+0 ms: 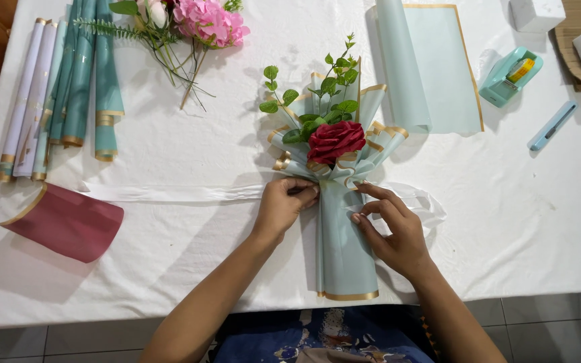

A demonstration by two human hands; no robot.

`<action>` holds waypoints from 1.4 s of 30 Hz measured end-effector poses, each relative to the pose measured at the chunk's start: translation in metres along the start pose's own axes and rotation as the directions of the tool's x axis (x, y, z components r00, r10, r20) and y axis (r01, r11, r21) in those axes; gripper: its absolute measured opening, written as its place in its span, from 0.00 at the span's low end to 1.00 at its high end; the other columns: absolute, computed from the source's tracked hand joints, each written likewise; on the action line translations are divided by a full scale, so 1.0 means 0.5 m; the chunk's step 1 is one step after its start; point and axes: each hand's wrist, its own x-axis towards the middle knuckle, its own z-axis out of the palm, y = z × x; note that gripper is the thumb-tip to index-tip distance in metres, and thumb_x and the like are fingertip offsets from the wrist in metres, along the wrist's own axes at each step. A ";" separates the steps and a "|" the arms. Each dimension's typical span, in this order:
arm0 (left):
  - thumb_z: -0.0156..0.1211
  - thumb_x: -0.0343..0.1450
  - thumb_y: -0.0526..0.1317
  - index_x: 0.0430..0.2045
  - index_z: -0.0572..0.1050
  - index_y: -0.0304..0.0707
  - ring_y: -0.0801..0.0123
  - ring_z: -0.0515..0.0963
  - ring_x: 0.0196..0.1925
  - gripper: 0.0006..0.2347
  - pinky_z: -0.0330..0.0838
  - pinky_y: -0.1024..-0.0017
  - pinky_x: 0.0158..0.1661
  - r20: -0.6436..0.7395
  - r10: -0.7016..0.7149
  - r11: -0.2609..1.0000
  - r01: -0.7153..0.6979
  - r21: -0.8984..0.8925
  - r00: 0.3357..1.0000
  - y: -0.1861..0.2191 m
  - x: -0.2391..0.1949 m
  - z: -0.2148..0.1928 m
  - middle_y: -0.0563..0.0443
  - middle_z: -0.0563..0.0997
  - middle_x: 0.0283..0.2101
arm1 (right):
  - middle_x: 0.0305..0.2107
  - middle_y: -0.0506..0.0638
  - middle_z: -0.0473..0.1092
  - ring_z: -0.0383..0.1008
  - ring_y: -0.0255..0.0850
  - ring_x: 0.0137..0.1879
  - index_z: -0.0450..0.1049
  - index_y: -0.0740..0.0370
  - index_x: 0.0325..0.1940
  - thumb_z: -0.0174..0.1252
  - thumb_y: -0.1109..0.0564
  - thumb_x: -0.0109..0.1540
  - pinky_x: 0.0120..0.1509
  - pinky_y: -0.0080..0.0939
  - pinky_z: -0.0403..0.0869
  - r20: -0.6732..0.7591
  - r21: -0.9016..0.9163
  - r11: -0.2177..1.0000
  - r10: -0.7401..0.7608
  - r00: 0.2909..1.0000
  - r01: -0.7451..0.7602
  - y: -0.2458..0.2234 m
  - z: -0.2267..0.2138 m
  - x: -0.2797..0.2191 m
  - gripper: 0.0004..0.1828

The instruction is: The person wraps a white ribbon around a bouquet of flowers that is already wrapped in light blue paper. They tie the ribbon into a neat bow and adjust the loops to finish the presentation.

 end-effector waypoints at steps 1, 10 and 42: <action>0.63 0.61 0.32 0.30 0.76 0.23 0.68 0.77 0.34 0.08 0.76 0.78 0.35 0.000 0.009 1.000 -0.009 0.015 1.000 -0.004 0.002 0.000 0.39 0.76 0.29 | 0.44 0.64 0.69 0.68 0.63 0.53 0.70 0.67 0.29 0.59 0.67 0.51 0.50 0.59 0.71 -0.001 0.007 1.000 0.000 1.000 0.000 0.002 -0.001 -0.001 0.05; 0.60 0.62 0.35 0.29 0.76 0.23 0.60 0.80 0.35 0.10 0.77 0.73 0.37 -0.083 -0.111 0.993 0.107 -0.043 0.990 0.046 -0.026 0.009 0.35 0.76 0.30 | 0.44 0.64 0.69 0.67 0.65 0.53 0.69 0.67 0.29 0.58 0.67 0.52 0.48 0.59 0.72 -0.017 0.030 0.999 0.018 1.000 -0.017 -0.005 0.002 0.002 0.04; 0.48 0.76 0.35 0.36 0.71 0.26 0.46 0.69 0.45 0.07 0.64 0.53 0.39 -0.437 0.716 0.435 0.142 0.889 0.545 0.032 -0.111 -0.537 0.35 0.74 0.39 | 0.32 0.48 0.70 0.76 0.34 0.40 0.66 0.55 0.35 0.56 0.61 0.66 0.52 0.30 0.78 -0.749 0.318 0.900 0.432 0.502 -0.299 0.248 -0.280 -0.121 0.07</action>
